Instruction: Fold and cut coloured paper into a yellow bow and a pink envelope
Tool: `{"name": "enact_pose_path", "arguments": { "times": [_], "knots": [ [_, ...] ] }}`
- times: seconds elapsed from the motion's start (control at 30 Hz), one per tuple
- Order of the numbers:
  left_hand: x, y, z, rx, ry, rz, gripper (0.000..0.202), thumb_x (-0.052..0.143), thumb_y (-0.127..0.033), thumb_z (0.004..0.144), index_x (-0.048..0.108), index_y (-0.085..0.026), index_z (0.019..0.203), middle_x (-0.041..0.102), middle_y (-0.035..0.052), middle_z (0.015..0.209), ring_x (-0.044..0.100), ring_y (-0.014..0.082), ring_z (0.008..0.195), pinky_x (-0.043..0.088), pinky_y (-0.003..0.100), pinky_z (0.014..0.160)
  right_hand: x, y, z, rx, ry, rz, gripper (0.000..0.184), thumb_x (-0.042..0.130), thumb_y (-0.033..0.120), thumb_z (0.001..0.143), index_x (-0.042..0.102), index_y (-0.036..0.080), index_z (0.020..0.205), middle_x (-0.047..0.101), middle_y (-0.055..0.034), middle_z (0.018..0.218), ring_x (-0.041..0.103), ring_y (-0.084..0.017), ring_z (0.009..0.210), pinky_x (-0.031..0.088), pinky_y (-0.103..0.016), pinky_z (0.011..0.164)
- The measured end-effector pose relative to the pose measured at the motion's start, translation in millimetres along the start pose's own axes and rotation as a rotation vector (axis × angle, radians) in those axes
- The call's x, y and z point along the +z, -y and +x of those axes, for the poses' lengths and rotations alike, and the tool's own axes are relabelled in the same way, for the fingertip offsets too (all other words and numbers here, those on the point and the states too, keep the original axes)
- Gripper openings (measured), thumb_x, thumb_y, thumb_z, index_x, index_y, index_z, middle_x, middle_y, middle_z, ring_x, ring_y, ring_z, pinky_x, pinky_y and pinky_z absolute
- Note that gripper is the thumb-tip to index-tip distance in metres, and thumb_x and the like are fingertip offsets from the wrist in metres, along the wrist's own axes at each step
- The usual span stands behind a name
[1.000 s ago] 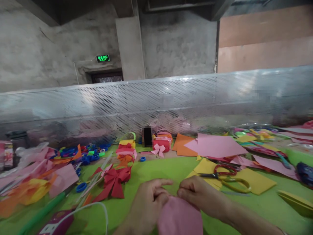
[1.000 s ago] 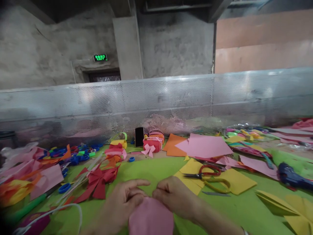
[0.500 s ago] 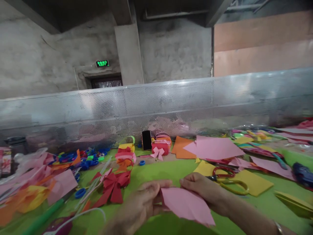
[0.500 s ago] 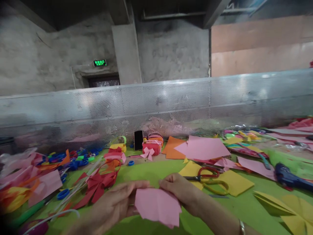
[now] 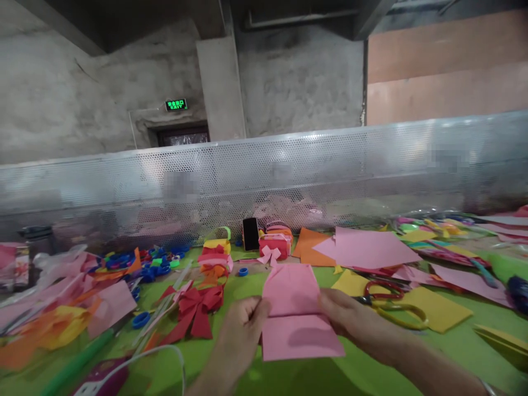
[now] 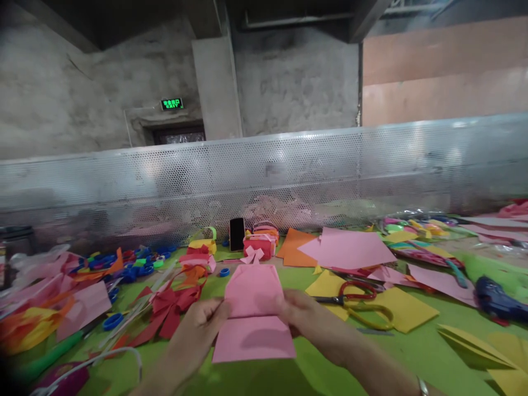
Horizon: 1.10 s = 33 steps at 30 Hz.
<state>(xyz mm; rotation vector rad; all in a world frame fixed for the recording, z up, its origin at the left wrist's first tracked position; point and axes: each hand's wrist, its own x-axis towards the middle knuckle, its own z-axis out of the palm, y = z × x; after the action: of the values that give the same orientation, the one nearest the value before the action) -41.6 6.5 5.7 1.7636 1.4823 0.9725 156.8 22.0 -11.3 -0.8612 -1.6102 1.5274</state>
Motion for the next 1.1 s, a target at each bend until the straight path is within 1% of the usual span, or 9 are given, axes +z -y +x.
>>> {"name": "enact_pose_path", "arguments": {
  "times": [0.07, 0.17, 0.3, 0.5, 0.67, 0.77, 0.83, 0.93, 1.1],
  "knots": [
    [0.5, -2.2, -2.3, 0.003, 0.057, -0.039, 0.042, 0.045, -0.057, 0.074, 0.037, -0.021, 0.055, 0.03, -0.0063, 0.052, 0.029, 0.0089, 0.05, 0.021, 0.023, 0.046, 1.5, 0.4, 1.1, 0.027, -0.063, -0.164, 0.034, 0.065, 0.048, 0.069, 0.062, 0.015, 0.07, 0.059, -0.0014, 0.065, 0.049, -0.011, 0.057, 0.037, -0.021, 0.051],
    [2.5, -5.6, -5.6, -0.036, 0.213, -0.185, 0.031, 0.05, -0.048, 0.072, 0.046, -0.019, 0.062, 0.04, -0.0055, 0.056, 0.036, 0.0091, 0.05, 0.027, 0.021, 0.046, 3.5, -2.0, 3.0, 0.071, -0.119, -0.279, 0.029, 0.064, 0.039, 0.07, 0.056, 0.014, 0.059, 0.051, 0.0022, 0.053, 0.039, -0.008, 0.046, 0.026, -0.02, 0.043],
    [3.4, -6.1, -6.5, -0.112, 0.296, -0.392, 0.029, 0.062, -0.045, 0.066, 0.057, -0.017, 0.074, 0.048, -0.0047, 0.06, 0.045, 0.0101, 0.054, 0.032, 0.02, 0.047, 3.4, -3.3, 2.0, 0.031, -0.069, -0.114, 0.029, 0.067, 0.043, 0.069, 0.061, 0.014, 0.066, 0.054, 0.0019, 0.057, 0.042, -0.008, 0.048, 0.03, -0.019, 0.045],
    [1.6, -0.4, -7.8, -0.107, 0.342, -0.57, 0.05, 0.069, -0.06, 0.059, 0.065, -0.016, 0.083, 0.053, -0.0022, 0.062, 0.042, 0.0078, 0.051, 0.032, 0.019, 0.049, -0.9, -7.9, 0.7, 0.003, 0.022, 0.264, 0.025, 0.075, 0.036, 0.065, 0.068, 0.012, 0.067, 0.058, 0.0005, 0.057, 0.046, -0.007, 0.049, 0.034, -0.019, 0.05],
    [1.0, -2.3, -10.4, -0.218, 0.256, -0.729, 0.045, 0.077, -0.05, 0.052, 0.07, -0.015, 0.08, 0.059, 0.0, 0.06, 0.044, 0.0065, 0.05, 0.028, 0.018, 0.047, -1.9, -5.5, -0.8, 0.077, -0.008, 0.423, 0.016, 0.08, 0.028, 0.058, 0.073, 0.015, 0.064, 0.064, -0.0013, 0.058, 0.052, -0.007, 0.05, 0.037, -0.018, 0.051],
    [3.0, -5.2, -9.8, -0.345, 0.161, -0.767, 0.038, 0.08, -0.032, 0.044, 0.072, -0.017, 0.078, 0.065, 0.0016, 0.064, 0.049, 0.0082, 0.05, 0.032, 0.019, 0.048, -1.5, 0.0, -2.4, 0.058, 0.021, 0.344, 0.018, 0.075, 0.021, 0.058, 0.076, 0.017, 0.075, 0.07, -0.0049, 0.072, 0.058, -0.01, 0.06, 0.04, -0.02, 0.056],
    [5.0, -6.7, -8.8, -0.361, 0.122, -0.75, 0.027, 0.075, -0.025, 0.045, 0.072, -0.016, 0.07, 0.065, 0.0019, 0.062, 0.05, 0.0091, 0.05, 0.034, 0.02, 0.048, -1.3, 3.1, -3.0, 0.014, 0.064, 0.248, 0.017, 0.067, 0.017, 0.06, 0.076, 0.016, 0.074, 0.071, -0.0052, 0.072, 0.057, -0.01, 0.059, 0.039, -0.019, 0.054],
    [5.8, -8.6, -8.3, -0.335, 0.117, -0.735, 0.019, 0.065, -0.02, 0.047, 0.071, -0.015, 0.065, 0.065, 0.0028, 0.061, 0.052, 0.0107, 0.052, 0.037, 0.022, 0.05, -1.2, 5.5, -2.6, 0.012, 0.061, 0.195, 0.021, 0.058, 0.014, 0.059, 0.076, 0.017, 0.069, 0.069, -0.0028, 0.065, 0.053, -0.008, 0.054, 0.035, -0.018, 0.05],
    [-0.8, -8.7, -12.2, -0.35, 0.156, -0.778, 0.033, 0.052, -0.02, 0.046, 0.072, -0.012, 0.071, 0.066, 0.0053, 0.067, 0.052, 0.0123, 0.057, 0.039, 0.023, 0.052, -2.0, 9.3, -2.1, 0.008, 0.033, 0.073, 0.033, 0.046, 0.011, 0.055, 0.076, 0.02, 0.066, 0.066, -0.0013, 0.063, 0.048, -0.009, 0.05, 0.034, -0.02, 0.048]
  ]
}}
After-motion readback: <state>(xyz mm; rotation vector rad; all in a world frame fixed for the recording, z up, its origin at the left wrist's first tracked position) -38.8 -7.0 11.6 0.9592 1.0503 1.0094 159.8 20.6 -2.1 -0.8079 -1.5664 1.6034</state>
